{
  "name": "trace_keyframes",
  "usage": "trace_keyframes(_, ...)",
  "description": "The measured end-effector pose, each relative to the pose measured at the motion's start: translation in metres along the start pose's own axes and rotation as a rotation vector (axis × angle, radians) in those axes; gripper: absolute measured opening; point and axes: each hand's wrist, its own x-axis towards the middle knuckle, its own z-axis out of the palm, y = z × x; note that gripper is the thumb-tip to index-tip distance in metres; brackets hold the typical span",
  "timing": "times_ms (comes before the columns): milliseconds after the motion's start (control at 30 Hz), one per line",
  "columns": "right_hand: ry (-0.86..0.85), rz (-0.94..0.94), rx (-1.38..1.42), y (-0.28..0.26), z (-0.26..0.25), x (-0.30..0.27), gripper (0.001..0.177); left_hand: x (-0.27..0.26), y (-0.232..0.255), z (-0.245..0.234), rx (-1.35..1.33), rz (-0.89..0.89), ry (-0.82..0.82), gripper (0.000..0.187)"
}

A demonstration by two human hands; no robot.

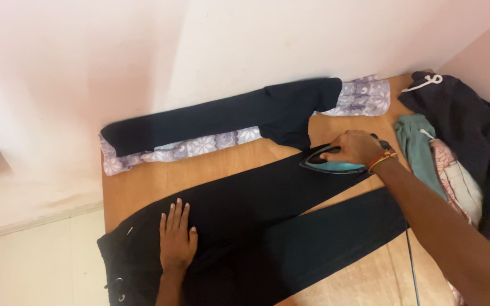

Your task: The person irons a pair of black trousers laid out on a wooden table. They use a blue electric iron to smooth the fabric, moving it back and forth along the legs and waist area while holding the garment in place with the other hand.

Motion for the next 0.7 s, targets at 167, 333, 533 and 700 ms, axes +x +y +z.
trace_keyframes(167, -0.073, -0.016, 0.092, -0.087, 0.004, -0.001, 0.053, 0.001, 0.005, -0.004, -0.007, -0.011, 0.008, 0.065)
trace_keyframes(333, 0.172, -0.194, 0.190, -0.215, 0.060, 0.030, 0.056, 0.001, 0.007, -0.006, -0.029, -0.030, 0.001, 0.070)
trace_keyframes(533, 0.324, -0.280, 0.206, -0.303, 0.095, 0.073, 0.057, -0.002, 0.001, -0.004, -0.031, -0.023, 0.063, 0.069)
trace_keyframes(700, 0.201, -0.232, 0.210, -0.226, 0.072, 0.039, 0.056, 0.000, 0.000, 0.000, 0.037, -0.025, 0.068, 0.069)
